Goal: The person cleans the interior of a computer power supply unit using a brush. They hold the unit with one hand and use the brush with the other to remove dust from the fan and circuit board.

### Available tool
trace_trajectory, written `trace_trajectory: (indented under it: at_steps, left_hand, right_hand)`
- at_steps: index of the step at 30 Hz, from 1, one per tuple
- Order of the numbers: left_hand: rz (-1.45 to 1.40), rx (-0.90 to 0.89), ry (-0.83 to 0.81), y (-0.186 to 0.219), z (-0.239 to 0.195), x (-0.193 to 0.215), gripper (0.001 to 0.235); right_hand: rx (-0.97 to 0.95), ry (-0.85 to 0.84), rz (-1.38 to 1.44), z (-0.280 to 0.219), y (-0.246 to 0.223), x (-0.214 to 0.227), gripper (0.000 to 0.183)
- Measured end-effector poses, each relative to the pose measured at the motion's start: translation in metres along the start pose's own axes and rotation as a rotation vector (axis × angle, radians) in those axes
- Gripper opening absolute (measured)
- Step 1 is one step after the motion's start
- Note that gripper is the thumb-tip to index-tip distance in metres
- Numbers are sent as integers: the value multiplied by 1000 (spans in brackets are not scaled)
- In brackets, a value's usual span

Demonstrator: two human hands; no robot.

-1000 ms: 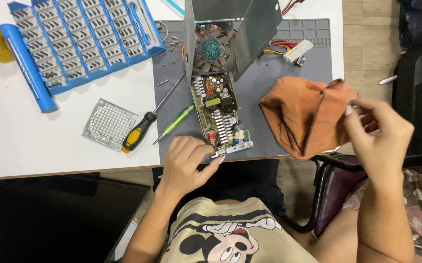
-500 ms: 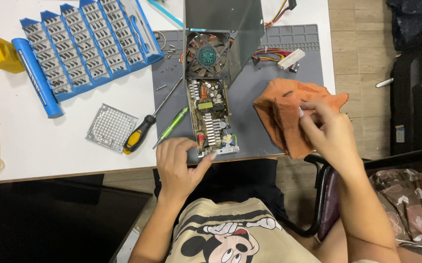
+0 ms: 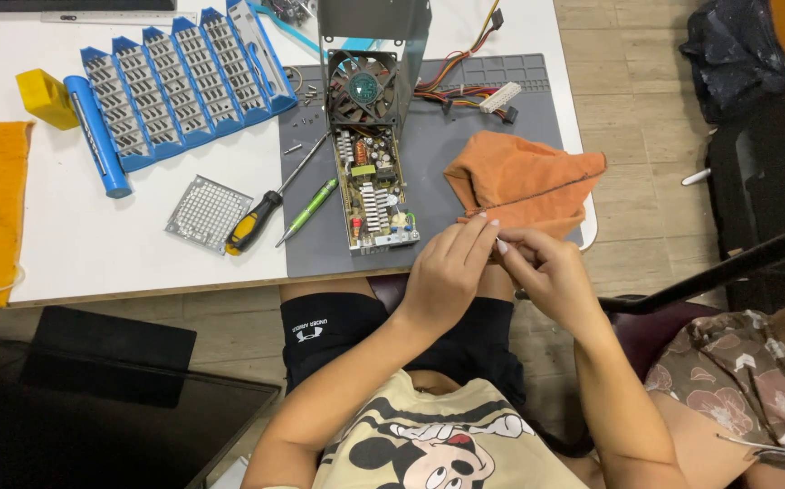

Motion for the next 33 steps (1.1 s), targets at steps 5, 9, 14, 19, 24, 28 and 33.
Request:
trace_trajectory:
  at_steps: [5, 9, 14, 19, 24, 28, 33]
  left_hand:
    - [26, -51, -16, 4, -5, 3, 15]
    - [42, -80, -31, -12, -27, -19, 12]
    - [38, -39, -92, -33, -44, -47, 17]
    - [-234, 35, -14, -34, -30, -28, 20]
    - [-227, 93, 57, -33, -32, -30, 24]
    - [-250, 105, 41, -34, -32, -30, 19]
    - [-274, 97, 31, -33, -31, -29, 17]
  right_hand:
    - [41, 2, 47, -16, -2, 6, 19]
    - [-48, -43, 128, -29, 7, 9, 21]
    - [-84, -32, 153, -32, 20, 13, 22]
    - [-90, -94, 162, -30, 28, 0, 22]
    - [-66, -126, 85, -27, 34, 2, 20]
    - [3, -144, 2, -18, 43, -4, 19]
    - [2, -171, -171, -3, 37, -4, 21]
Point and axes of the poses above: each hand's wrist, its own z-axis towards the middle knuckle, its own x-axis out of the back of the hand, y = z × x, the point moved 4 cm from there along z, towards the middle knuckle, and after that the axes turned 10 degrees about -z, right-handed, at the moved point
